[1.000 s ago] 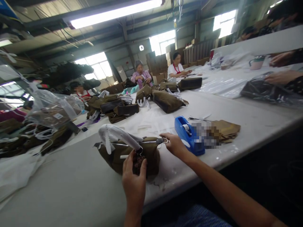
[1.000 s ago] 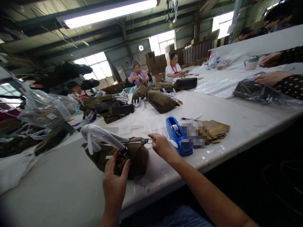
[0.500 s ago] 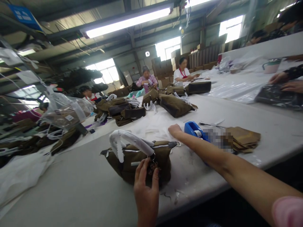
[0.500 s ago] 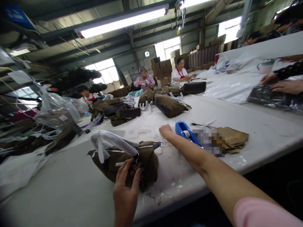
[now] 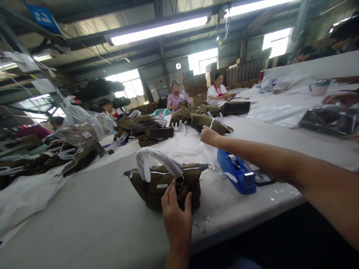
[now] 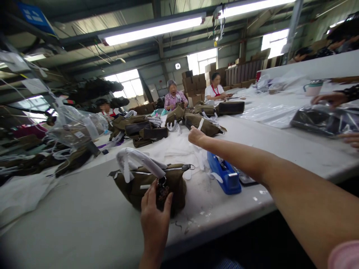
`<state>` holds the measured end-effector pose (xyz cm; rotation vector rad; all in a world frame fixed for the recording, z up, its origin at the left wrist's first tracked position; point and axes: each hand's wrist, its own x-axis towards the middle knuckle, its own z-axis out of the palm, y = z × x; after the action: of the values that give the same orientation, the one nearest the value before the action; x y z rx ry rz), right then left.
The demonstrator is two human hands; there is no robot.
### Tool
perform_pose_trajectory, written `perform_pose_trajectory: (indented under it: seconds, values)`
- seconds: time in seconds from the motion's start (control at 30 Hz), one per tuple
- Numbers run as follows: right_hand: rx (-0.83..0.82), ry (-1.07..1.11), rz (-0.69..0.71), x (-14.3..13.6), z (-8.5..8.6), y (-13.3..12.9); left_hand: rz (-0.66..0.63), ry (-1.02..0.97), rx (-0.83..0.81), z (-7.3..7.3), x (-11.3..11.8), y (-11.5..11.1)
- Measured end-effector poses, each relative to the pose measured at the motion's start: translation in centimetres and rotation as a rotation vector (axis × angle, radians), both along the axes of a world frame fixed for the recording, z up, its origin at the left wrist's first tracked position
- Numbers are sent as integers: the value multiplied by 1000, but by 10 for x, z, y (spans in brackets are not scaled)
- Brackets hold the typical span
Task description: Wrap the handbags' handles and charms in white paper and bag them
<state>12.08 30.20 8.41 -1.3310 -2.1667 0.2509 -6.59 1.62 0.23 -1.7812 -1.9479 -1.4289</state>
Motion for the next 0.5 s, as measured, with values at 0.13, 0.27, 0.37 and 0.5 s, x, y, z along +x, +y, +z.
perform_pose_trajectory:
  seconds: [0.13,0.27,0.37,0.5]
  values:
    - [3,-229,10,10,11,-10,10,-24,-9,1,4,3]
    - [29,-342,-36,17,24,-22,-25,-245,-102,6,-1,-1]
    - [57,-369,-97,22,42,-34,-48,-403,-173,14,-5,-6]
    - [116,-306,-199,38,74,-65,-81,-494,-256,23,-12,-10]
